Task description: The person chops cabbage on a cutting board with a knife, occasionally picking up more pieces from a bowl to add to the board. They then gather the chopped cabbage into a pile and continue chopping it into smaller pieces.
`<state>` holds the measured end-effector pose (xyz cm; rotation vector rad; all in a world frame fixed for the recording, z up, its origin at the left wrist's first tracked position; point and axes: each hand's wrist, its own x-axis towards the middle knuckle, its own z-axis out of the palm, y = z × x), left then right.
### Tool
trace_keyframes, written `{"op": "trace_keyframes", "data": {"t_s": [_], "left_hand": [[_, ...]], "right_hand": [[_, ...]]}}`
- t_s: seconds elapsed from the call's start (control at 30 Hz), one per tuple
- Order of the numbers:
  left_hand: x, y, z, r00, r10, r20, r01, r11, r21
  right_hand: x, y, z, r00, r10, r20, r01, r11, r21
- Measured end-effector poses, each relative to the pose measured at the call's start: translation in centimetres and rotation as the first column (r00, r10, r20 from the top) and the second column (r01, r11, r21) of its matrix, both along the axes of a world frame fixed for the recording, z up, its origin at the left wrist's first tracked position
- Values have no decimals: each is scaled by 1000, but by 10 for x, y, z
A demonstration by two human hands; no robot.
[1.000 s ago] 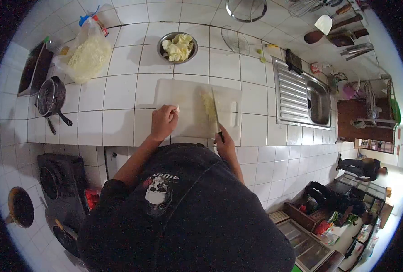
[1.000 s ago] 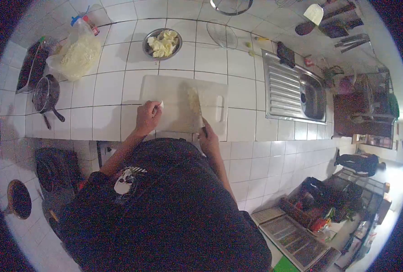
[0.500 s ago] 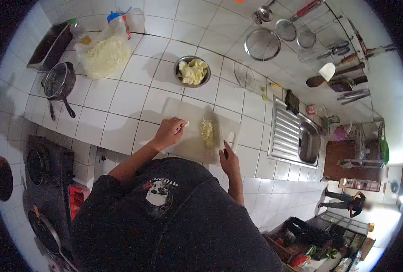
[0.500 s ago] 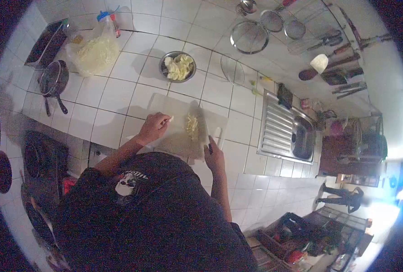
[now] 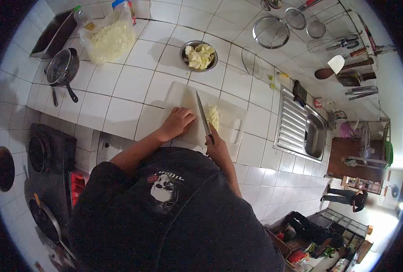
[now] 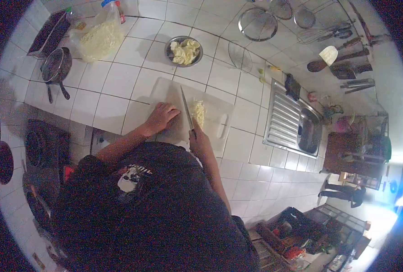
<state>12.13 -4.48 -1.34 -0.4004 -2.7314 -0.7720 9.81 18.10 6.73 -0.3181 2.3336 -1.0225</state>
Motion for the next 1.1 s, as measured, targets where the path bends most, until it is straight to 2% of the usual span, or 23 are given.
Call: {"op": "trace_keyframes", "data": {"t_s": [0.03,0.07,0.13,0.23,0.37,0.43,0.47,0.53,0.67,0.73,0.77,0.83,0.87,0.93,0.97,1.03,1.07,1.1], "left_hand": [[-1,1,-5,999,-3,-51,2,1000,-28],[-1,3,-9,999,-7,-51,6,1000,-31],[-5,10,-9,998,27,-51,-27,1000,-14],[-3,19,3,994,85,-75,-83,996,32],[-5,20,-2,998,52,-47,-49,996,69],[-5,20,-4,992,74,-101,-59,988,139],[-5,19,-11,993,76,-94,-63,989,137],[-9,16,-20,993,52,-108,-34,985,167],[-1,20,-9,988,97,-120,-83,990,117],[-4,22,-11,982,144,-123,-101,947,304],[-4,23,-12,982,144,-125,-99,946,309],[-5,21,-5,992,76,-99,-52,973,227],[-5,19,-2,992,80,-102,-55,972,229],[-3,18,0,997,42,62,-53,983,177],[-3,18,1,997,47,55,-56,982,180],[-1,16,0,998,50,-38,-41,979,198],[-2,16,-2,998,52,-40,-43,979,197],[-2,17,-5,991,78,-108,-56,979,197]], "right_hand": [[0,-3,7,996,-12,87,10,999,34],[-1,-3,4,996,-16,88,13,999,31],[-4,-3,1,993,114,-18,-113,992,61],[-6,-9,9,984,167,-69,-159,981,112],[-2,-16,7,983,177,-57,-169,978,122],[4,-20,-4,966,169,-194,-162,986,51],[6,-22,-9,967,171,-187,-164,985,48],[10,-31,-6,995,93,-37,-93,995,21],[4,-32,-37,990,101,-95,-99,995,28],[-3,-29,-36,969,132,-210,-134,991,3],[-6,-24,-34,968,132,-212,-133,991,8],[-12,-23,-12,974,197,-111,-200,980,-12],[-12,-24,-6,973,201,-114,-204,979,-10],[-8,-24,4,985,172,11,-172,985,30],[-6,-24,-3,984,177,5,-177,984,33],[-1,-30,-30,995,72,-68,-76,995,-59],[2,-33,-43,995,74,-70,-78,995,-59],[4,-38,-49,976,62,-208,-79,994,-73]]}}
